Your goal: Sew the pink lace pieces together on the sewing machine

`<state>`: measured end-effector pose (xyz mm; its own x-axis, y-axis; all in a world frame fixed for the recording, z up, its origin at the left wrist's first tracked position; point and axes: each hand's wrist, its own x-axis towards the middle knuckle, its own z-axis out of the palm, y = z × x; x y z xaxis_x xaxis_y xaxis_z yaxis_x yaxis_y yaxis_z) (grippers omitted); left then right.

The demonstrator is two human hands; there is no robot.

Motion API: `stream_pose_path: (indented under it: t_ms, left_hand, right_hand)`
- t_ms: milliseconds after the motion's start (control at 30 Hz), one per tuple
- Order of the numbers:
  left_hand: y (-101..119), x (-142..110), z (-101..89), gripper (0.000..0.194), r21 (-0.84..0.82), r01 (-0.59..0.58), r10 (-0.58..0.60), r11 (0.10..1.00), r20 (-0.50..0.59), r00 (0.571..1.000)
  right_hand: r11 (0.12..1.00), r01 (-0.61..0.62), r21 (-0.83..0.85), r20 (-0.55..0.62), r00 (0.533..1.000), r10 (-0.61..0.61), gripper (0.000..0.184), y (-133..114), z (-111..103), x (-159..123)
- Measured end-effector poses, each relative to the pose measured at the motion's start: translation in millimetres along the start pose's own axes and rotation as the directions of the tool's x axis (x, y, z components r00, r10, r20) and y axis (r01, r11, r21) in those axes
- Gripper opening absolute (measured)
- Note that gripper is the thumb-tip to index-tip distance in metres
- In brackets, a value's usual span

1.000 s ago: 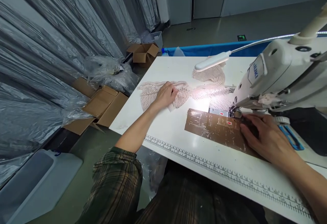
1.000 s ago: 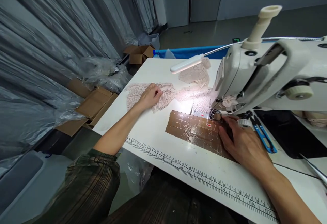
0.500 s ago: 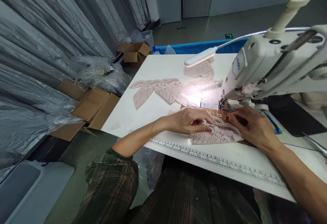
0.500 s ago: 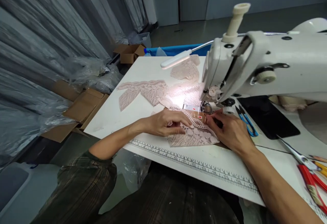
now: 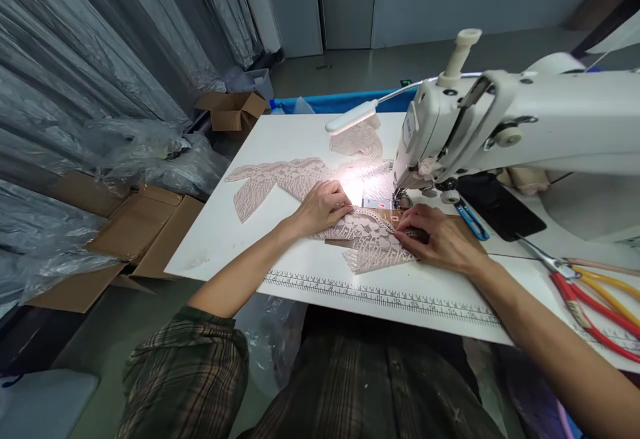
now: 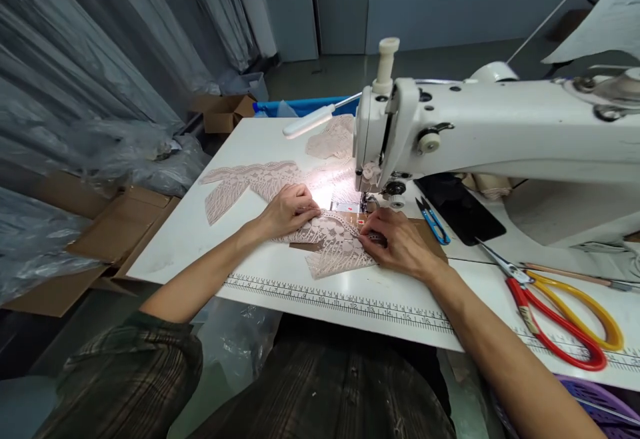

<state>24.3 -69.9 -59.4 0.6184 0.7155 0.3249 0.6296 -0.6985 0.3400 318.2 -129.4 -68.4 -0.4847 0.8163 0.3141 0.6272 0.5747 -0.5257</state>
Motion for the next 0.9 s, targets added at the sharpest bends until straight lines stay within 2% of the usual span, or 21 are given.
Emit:
stream_pose_path:
  t_ms: [100, 200, 300, 367, 433, 467, 500, 567, 600, 667, 733, 800, 900]
  left_hand:
    - [7.6, 0.3, -7.5, 0.019, -0.198, 0.002, -0.016, 0.98, -0.071, 0.997]
    - [19.7, 2.3, -21.2, 0.022, -0.453, 0.028, -0.083, 0.891, -0.101, 0.991]
    - [39.1, 1.1, -39.8, 0.027, -0.593, 0.073, -0.133, 0.802, -0.059, 0.989]
    - [54.9, -5.0, -52.6, 0.029, -0.658, 0.13, -0.158, 0.741, 0.017, 0.987]
    - [70.7, -14.8, -63.7, 0.032, -0.713, 0.193, -0.163, 0.675, 0.111, 0.98]
    - [77.7, -20.1, -68.0, 0.033, -0.728, 0.225, -0.155, 0.648, 0.164, 0.974]
    - [83.7, -24.8, -71.2, 0.033, -0.731, 0.258, -0.149, 0.632, 0.212, 0.966]
    - [91.3, -30.1, -73.6, 0.032, -0.685, 0.309, -0.136, 0.66, 0.295, 0.946]
    - [92.4, -30.0, -72.6, 0.031, -0.632, 0.321, -0.136, 0.705, 0.324, 0.936]
    - [88.7, -23.9, -66.5, 0.031, -0.464, 0.312, -0.149, 0.829, 0.355, 0.923]
    - [77.6, -11.2, -56.2, 0.031, -0.246, 0.263, -0.174, 0.933, 0.332, 0.927]
    - [61.8, 5.9, -44.0, 0.027, -0.056, 0.197, -0.176, 0.979, 0.262, 0.949]
    - [35.2, 37.1, -26.7, 0.031, 0.096, 0.112, -0.128, 0.989, 0.184, 0.975]
  right_hand:
    - [0.988, -0.011, 0.155, -0.039, 0.999, 0.017, 0.023, -5.2, 1.5, -1.0]
    - [0.926, -0.11, 0.36, -0.035, 0.991, 0.132, 0.026, -13.1, 2.3, -1.2]
    - [0.79, -0.227, 0.57, 0.048, 0.969, 0.243, 0.031, -26.0, -3.2, -4.3]
    - [0.683, -0.314, 0.66, 0.179, 0.948, 0.263, 0.039, -35.8, -13.6, -12.3]
    - [0.608, -0.425, 0.671, 0.368, 0.902, 0.224, 0.045, -42.7, -28.6, -25.2]
    - [0.594, -0.488, 0.64, 0.494, 0.853, 0.169, 0.044, -44.2, -36.5, -32.3]
    - [0.588, -0.546, 0.596, 0.612, 0.784, 0.108, 0.044, -43.9, -43.9, -38.8]
    - [0.594, -0.595, 0.541, 0.701, 0.709, 0.072, 0.047, -38.6, -54.9, -46.8]
    - [0.603, -0.603, 0.522, 0.706, 0.702, 0.091, 0.049, -34.0, -57.8, -47.3]
    - [0.636, -0.598, 0.487, 0.646, 0.737, 0.199, 0.052, -22.8, -58.3, -41.3]
    - [0.702, -0.57, 0.427, 0.473, 0.802, 0.364, 0.052, -11.6, -53.9, -28.7]
    - [0.775, -0.567, 0.279, 0.327, 0.815, 0.478, 0.044, -3.1, -48.2, -14.8]
    - [0.824, -0.555, 0.116, 0.191, 0.826, 0.53, 0.034, 2.8, -41.4, -0.6]
